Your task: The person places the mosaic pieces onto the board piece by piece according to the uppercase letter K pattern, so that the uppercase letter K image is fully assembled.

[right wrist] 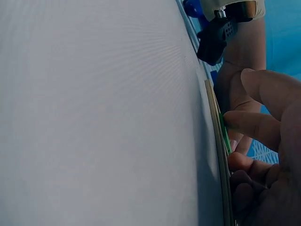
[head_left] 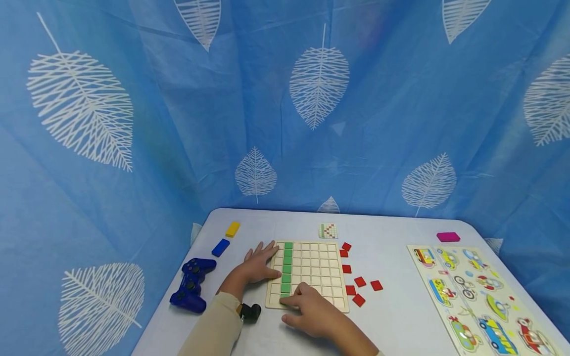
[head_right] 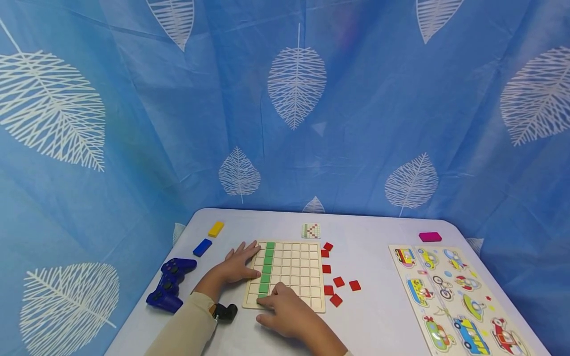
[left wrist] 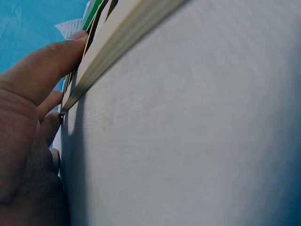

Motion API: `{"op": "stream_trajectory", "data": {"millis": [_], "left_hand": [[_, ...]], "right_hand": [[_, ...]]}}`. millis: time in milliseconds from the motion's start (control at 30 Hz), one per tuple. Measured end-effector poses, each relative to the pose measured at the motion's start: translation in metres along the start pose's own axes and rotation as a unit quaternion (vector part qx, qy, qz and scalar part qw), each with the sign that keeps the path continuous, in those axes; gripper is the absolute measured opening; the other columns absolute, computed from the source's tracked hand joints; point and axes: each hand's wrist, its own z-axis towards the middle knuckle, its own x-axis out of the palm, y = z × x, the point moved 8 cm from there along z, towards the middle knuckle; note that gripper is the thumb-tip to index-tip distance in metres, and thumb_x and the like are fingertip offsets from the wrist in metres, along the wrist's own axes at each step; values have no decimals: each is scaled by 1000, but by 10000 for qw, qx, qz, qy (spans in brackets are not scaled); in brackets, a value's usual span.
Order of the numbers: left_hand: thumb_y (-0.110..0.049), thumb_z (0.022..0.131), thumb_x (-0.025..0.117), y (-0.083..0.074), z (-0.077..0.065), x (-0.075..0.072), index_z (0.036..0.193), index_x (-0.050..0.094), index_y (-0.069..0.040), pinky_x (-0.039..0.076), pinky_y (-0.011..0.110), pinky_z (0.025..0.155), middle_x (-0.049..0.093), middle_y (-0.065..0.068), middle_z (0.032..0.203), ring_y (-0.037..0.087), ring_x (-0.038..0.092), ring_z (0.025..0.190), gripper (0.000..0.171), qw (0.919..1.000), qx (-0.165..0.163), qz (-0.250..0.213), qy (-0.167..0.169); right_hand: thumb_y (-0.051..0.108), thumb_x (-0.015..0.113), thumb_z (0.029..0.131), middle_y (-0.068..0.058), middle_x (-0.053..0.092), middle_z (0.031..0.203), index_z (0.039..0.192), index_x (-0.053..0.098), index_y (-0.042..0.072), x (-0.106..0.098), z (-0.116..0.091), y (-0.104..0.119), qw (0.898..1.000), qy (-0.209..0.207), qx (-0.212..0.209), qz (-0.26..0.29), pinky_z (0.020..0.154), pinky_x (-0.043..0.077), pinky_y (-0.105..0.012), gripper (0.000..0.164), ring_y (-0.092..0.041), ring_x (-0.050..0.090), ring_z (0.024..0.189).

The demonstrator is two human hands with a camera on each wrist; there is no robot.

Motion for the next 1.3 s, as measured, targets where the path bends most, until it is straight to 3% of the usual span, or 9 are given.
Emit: {"op": "stream_trajectory", "data": {"millis": [233,400,567,733,833,1000,1300], "left_hand": [[-47,87,83,0,0,1,164,37,-24,0,60,131,20,-1,176,32,3,164,93,9999,-92,-50,-1],[-47,86,83,1,0,3,164,37,-25,0,59,131,19,-3,176,31,3,164,93,9998,-101,-145,-35],[-47,86,83,3,0,2,164,37,-26,-1,57,131,19,-4,176,30,2,165,93,9998,-104,-176,-79],[-47,85,84,3,0,3,164,38,-25,-1,58,131,20,-3,176,32,2,164,94,9998,-63,-181,-92],[-48,85,84,3,0,4,164,38,-25,0,58,131,20,-3,176,32,3,164,94,9998,-30,-157,-101],[-48,86,83,3,-1,5,164,38,-25,0,59,131,20,-3,176,32,3,164,93,9998,-41,-194,-92],[-47,86,83,1,-1,4,164,38,-25,-1,58,131,19,-4,176,31,2,165,93,9996,-35,-272,-57]], "right_hand": [[53,70,96,11,53,108,136,71,34,-5,-3,-11,9990,-30,203,394,76,47,-24,44,-3,49,90],[39,72,99,3,62,110,132,72,21,-43,0,-39,9922,-868,646,625,72,49,-27,38,-10,53,87],[22,74,98,-3,67,115,126,72,14,-94,0,-87,9710,-1832,1422,587,77,53,-32,30,-15,58,92],[21,72,99,-8,65,119,131,68,11,-125,-3,-143,9453,-2133,2221,1078,75,57,-33,34,-23,60,98],[20,70,99,-11,63,124,132,66,11,-132,-3,-169,9359,-2084,2603,1140,80,61,-36,35,-27,60,103],[15,70,97,-14,62,127,133,63,9,-133,1,-199,9307,-2010,2845,1114,96,59,-47,37,-31,58,111],[12,76,91,-17,62,125,131,64,5,-128,9,-214,9186,-2083,3143,1185,100,55,-53,42,-34,55,113]]}}
